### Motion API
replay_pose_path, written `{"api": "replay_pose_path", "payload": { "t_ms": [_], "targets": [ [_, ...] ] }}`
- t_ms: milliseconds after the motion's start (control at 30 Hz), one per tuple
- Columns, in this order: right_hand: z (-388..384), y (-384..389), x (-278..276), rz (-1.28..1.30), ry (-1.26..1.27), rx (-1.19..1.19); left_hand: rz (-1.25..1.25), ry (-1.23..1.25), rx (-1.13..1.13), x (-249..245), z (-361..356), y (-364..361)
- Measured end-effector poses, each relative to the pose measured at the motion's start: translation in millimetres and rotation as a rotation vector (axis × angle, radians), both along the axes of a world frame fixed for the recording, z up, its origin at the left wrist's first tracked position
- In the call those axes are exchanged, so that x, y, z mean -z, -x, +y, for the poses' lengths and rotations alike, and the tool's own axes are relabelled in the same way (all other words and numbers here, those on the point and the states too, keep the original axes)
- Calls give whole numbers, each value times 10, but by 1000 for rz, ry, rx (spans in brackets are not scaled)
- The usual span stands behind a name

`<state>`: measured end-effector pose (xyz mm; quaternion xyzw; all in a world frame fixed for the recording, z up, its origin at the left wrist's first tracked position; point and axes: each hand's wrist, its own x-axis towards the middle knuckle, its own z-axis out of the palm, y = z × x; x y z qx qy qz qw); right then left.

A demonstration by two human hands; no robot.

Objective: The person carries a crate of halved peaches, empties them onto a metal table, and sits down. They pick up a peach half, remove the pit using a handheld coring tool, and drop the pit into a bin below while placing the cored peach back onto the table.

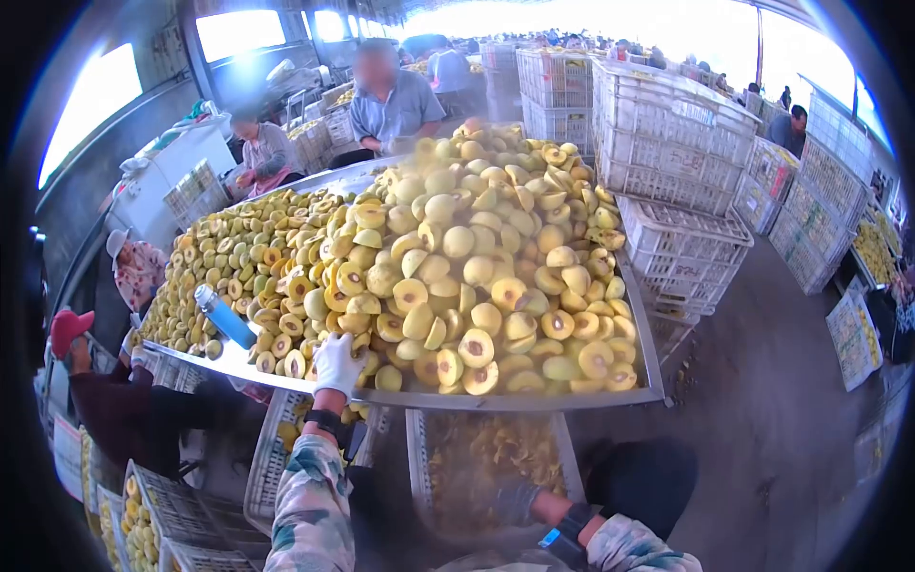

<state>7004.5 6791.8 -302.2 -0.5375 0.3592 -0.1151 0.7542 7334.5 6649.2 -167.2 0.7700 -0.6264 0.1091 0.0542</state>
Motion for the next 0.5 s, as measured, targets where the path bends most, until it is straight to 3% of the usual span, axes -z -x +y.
{"api": "replay_pose_path", "payload": {
  "t_ms": [67, 133, 167, 200, 267, 433, 500],
  "targets": [
    [-63, 94, 263, -27, 200, 54, 198, 185, 29, -1, 116, 42],
    [-220, 217, -159, -221, -757, 255, 219, 396, 149, 67, 218, 73],
    [-228, 198, -489, -256, -590, 265, 413, 404, 195, 57, 288, 117],
    [-262, 131, -510, -318, -576, 380, 480, 434, 231, -12, 394, 246],
    [-307, 36, -981, -204, -407, 422, 713, 528, 379, -129, 622, 550],
    [-374, -58, -1366, -429, -487, 502, 629, 378, 690, -295, 1149, 1258],
    [-355, -169, -1497, -394, -380, 593, 787, 315, 767, -269, 1250, 1402]
  ]
}}
